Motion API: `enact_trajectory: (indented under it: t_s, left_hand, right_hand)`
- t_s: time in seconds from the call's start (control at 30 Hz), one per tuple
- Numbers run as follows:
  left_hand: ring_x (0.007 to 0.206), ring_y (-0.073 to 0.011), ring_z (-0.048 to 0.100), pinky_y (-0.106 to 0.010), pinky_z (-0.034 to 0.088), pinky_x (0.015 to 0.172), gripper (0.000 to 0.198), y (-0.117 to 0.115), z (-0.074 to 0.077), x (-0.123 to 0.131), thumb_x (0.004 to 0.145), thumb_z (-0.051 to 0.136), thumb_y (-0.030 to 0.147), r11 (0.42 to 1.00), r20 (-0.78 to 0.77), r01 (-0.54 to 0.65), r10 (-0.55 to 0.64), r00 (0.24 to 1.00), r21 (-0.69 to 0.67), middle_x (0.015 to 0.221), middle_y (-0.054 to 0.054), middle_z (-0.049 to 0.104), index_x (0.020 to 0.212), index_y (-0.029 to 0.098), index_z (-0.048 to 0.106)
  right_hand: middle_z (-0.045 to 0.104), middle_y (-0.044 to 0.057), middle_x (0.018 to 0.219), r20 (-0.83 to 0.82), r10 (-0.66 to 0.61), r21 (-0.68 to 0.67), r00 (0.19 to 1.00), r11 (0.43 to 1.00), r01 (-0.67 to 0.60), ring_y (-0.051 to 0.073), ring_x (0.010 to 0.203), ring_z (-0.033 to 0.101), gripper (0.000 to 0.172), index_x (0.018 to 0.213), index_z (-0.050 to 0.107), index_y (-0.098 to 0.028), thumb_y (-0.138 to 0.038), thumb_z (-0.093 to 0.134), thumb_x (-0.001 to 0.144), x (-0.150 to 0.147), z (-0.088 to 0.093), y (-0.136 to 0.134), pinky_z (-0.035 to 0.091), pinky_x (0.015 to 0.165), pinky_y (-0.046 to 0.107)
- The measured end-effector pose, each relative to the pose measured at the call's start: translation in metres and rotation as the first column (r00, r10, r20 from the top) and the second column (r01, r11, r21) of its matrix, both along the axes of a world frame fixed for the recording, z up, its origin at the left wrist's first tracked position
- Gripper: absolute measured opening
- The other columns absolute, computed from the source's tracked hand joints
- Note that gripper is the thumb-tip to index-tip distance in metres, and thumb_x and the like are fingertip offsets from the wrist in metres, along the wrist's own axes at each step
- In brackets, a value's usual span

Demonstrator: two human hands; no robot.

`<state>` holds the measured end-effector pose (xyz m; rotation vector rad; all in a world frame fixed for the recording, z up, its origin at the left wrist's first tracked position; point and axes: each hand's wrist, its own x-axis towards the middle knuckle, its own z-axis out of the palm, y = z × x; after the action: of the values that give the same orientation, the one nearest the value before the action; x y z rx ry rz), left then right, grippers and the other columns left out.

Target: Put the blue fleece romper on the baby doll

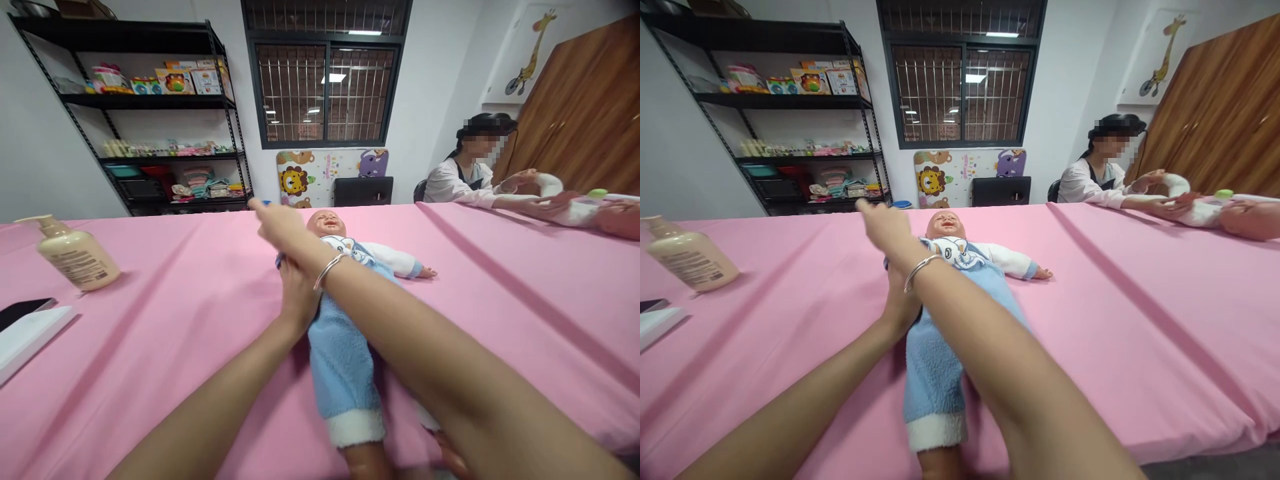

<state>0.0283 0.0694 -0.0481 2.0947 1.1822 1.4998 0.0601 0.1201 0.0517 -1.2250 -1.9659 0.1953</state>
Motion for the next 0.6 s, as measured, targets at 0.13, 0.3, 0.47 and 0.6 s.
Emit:
enact_trajectory:
  t_s: [0.13,0.3,0.47,0.6]
  left_hand:
    - [0.133,-0.0301,0.01,-0.051,0.016,0.108,0.055,0.001,0.013,0.004,0.076,0.042,0.007,0.954,-0.045,-0.165,0.182,0.982,0.252,0.134,-0.022,0.027,0.128,0.007,0.024]
    - [0.099,-0.0245,0.048,-0.039,0.042,0.086,0.028,0.011,0.027,-0.012,0.075,0.047,0.014,0.951,-0.009,-0.248,0.254,0.967,0.182,0.099,-0.011,0.049,0.103,0.013,0.042]
    - [0.058,-0.0121,0.045,-0.023,0.037,0.057,0.012,0.018,0.04,-0.033,0.068,0.054,0.018,0.979,-0.179,-0.178,0.158,0.971,-0.102,0.063,0.004,0.046,0.077,0.018,0.047]
    - [0.047,-0.007,0.031,-0.019,0.026,0.047,0.01,0.016,0.041,-0.031,0.061,0.049,0.01,0.98,-0.104,0.005,-0.026,0.994,-0.201,0.052,0.008,0.032,0.064,0.018,0.043]
  right_hand:
    - [0.064,0.008,0.095,0.184,0.023,-0.121,0.983,0.993,0.0,0.02,0.089,0.058,0.026,0.106,0.057,-0.012,-0.018,0.053,0.081,0.044,0.021,0.013,0.042,0.081,0.031]
    - [0.06,0.003,0.059,0.185,0.341,-0.45,0.922,0.863,-0.229,0.013,0.061,0.054,0.059,0.076,0.066,-0.011,-0.062,0.036,0.082,0.072,0.024,-0.007,0.041,0.065,0.026]
    - [0.049,-0.001,0.046,0.07,0.322,-0.45,0.944,0.855,-0.258,0.009,0.047,0.043,0.039,0.058,0.056,-0.013,-0.05,0.06,0.072,0.068,0.016,-0.008,0.035,0.05,0.022]
    - [0.053,0.0,0.055,-0.425,0.331,-0.462,0.842,0.721,-0.517,0.009,0.046,0.046,0.018,0.063,0.051,-0.016,-0.027,0.058,0.075,0.057,0.001,0.012,0.036,0.044,0.02]
